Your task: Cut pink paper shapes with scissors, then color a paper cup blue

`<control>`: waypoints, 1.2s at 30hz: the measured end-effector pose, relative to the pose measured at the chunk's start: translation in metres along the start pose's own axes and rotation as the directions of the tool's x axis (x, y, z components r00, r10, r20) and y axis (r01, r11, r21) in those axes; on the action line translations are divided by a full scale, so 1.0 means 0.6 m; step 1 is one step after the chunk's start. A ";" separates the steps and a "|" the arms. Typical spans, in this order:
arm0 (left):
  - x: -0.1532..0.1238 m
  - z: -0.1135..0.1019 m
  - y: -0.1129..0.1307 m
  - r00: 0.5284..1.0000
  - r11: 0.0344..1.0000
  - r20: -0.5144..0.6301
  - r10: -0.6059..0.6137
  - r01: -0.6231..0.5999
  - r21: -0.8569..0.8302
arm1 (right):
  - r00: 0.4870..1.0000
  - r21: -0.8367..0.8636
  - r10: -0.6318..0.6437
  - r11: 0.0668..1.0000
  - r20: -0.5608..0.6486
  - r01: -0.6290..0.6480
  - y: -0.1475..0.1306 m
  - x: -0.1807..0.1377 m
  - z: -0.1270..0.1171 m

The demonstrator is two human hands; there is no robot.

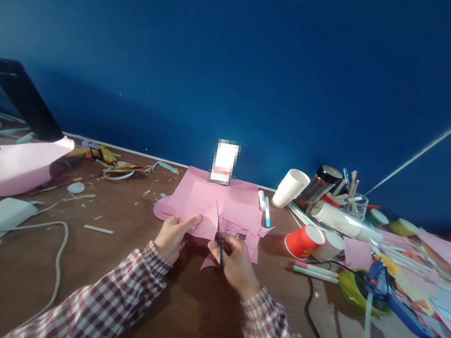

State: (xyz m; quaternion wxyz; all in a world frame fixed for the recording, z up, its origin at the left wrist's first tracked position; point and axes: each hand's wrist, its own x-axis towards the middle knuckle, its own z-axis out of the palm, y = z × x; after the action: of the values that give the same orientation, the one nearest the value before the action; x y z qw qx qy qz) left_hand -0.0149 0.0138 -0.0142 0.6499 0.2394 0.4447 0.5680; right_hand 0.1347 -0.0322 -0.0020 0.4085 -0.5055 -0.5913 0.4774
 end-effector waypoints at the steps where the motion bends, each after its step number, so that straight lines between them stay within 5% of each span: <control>1: 0.000 0.000 0.000 1.000 1.000 0.000 0.000 0.000 -0.004 | 1.000 -0.002 -0.001 1.000 -0.001 0.001 -0.001 0.000 0.000; 11: -0.022 0.018 0.001 0.990 0.953 0.096 -0.107 0.129 -0.274 | 0.998 0.111 -0.001 0.994 -0.059 0.008 0.014 0.003 0.013; 14: -0.029 0.023 -0.013 0.986 0.970 0.128 -0.109 0.134 -0.201 | 0.998 0.096 -0.011 0.995 -0.066 0.017 0.014 0.002 0.015; 21: -0.022 0.016 -0.030 0.996 0.996 -0.014 -0.084 0.084 -0.009 | 0.997 0.080 0.000 0.997 -0.074 0.006 0.012 0.002 0.014; 36: -0.019 0.013 -0.029 0.998 0.998 -0.004 -0.066 0.066 -0.001 | 0.995 -0.014 -0.051 0.999 -0.080 0.050 0.015 0.000 0.011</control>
State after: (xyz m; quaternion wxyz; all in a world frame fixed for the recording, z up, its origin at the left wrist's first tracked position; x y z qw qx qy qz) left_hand 0.0013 0.0003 -0.0208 0.6675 0.2231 0.4534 0.5469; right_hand 0.1302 -0.0329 -0.0120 0.4409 -0.5114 -0.5899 0.4427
